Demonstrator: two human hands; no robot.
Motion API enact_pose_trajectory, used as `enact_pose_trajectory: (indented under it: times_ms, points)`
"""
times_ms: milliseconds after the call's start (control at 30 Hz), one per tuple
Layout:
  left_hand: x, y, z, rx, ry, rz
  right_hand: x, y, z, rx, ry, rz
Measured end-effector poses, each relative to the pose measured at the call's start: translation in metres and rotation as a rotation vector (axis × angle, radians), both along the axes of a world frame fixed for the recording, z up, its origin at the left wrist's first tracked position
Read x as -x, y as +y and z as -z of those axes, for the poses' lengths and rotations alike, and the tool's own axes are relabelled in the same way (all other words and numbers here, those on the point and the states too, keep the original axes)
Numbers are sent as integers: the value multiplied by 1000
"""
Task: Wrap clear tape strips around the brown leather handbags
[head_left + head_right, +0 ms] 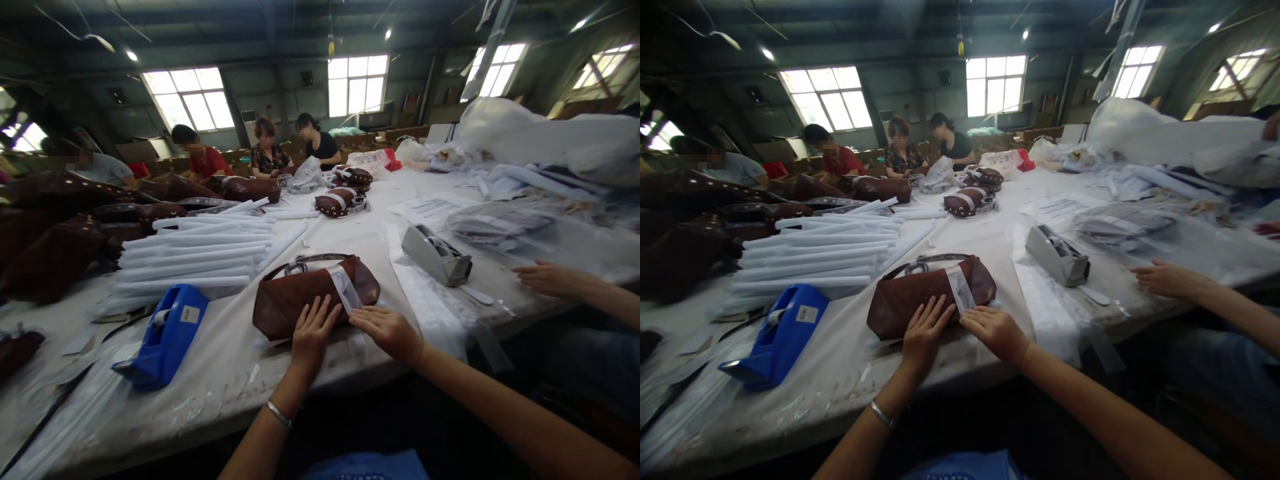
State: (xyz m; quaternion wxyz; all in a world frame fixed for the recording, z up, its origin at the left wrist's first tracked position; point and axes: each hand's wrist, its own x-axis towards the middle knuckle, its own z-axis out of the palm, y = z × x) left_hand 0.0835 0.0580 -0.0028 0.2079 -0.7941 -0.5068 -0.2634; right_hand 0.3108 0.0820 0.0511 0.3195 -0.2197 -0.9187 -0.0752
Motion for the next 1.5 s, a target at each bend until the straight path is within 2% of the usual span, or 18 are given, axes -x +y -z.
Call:
enact_pose_trajectory:
  times_ms: [67,133,233,300,367,433,500,600,667,933,1067,1233,1367,1500]
  points:
    - [-1,0,-2,11,-4,-1,-3,-4,7,27,-7,-5]
    - [-2,-1,-5,15,7,-6,-5,-5,5,84,-2,-13]
    - [-4,-2,-6,3,45,-22,-4,0,-15,144,88,-2]
    - [-4,-1,-6,-8,65,-30,1,12,-29,152,175,65]
    - [-4,-1,-4,-17,72,-33,9,29,-32,156,190,172]
    - [-4,1,-3,-23,77,-30,16,47,-22,190,103,275]
    - [-5,2,-2,-27,85,-27,20,63,-3,241,-11,340]
    - [-6,3,-2,-23,104,-28,20,74,22,283,-90,380]
    - [-6,4,-2,-18,117,-32,18,75,29,287,-96,389]
    - [-6,4,-17,-54,240,-16,19,70,29,290,-51,407]
    - [-10,12,-22,-122,279,3,20,72,39,233,0,405]
    - [3,30,-18,-182,371,111,30,80,56,149,66,429]
    - [11,30,-16,-62,400,136,33,73,49,204,56,432]
    - [9,19,-19,145,289,137,15,60,32,333,41,279]
